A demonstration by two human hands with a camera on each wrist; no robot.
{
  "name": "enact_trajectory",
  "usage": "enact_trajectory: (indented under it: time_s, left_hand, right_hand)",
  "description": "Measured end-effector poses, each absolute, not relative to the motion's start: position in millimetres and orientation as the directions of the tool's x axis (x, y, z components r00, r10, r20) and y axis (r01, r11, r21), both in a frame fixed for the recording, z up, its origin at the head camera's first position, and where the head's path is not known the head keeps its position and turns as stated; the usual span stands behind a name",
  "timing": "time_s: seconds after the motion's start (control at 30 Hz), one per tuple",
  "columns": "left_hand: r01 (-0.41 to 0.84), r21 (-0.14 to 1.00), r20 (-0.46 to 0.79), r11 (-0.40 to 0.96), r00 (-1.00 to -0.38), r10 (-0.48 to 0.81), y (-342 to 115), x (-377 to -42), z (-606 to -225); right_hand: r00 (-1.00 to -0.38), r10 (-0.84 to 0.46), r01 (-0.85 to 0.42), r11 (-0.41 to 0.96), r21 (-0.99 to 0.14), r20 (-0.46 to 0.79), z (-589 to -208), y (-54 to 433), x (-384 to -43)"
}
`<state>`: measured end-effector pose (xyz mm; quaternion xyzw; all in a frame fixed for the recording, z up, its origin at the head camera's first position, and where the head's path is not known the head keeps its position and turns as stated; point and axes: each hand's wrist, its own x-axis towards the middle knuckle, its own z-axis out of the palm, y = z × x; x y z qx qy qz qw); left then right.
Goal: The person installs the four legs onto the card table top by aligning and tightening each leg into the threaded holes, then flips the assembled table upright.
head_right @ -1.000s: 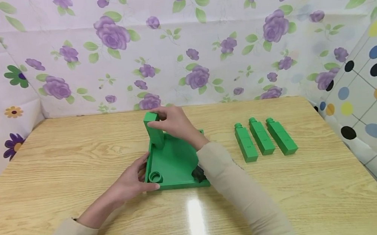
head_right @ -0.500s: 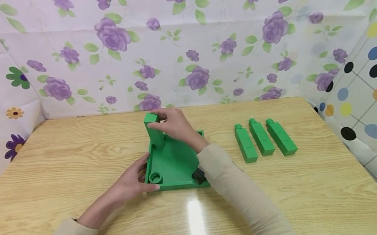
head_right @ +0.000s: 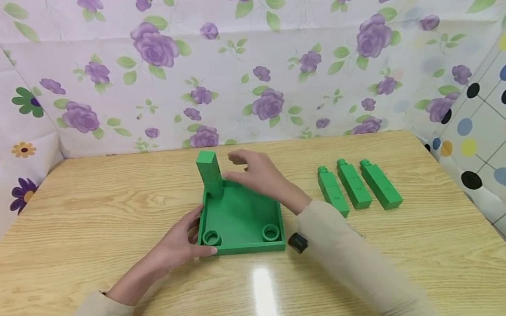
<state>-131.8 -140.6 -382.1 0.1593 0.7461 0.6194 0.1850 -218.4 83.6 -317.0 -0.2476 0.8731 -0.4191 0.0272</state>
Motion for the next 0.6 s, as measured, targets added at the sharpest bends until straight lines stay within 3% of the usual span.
enact_trajectory:
  time_s: [0.6]
  left_hand:
    - [-0.029,0.977,-0.12,0.212,-0.894,0.432,-139.5,-130.5,-380.4]
  right_hand:
    - [-0.923,-0.355,-0.36,0.652,-0.668,0.151,-341.0,182.8,-182.8]
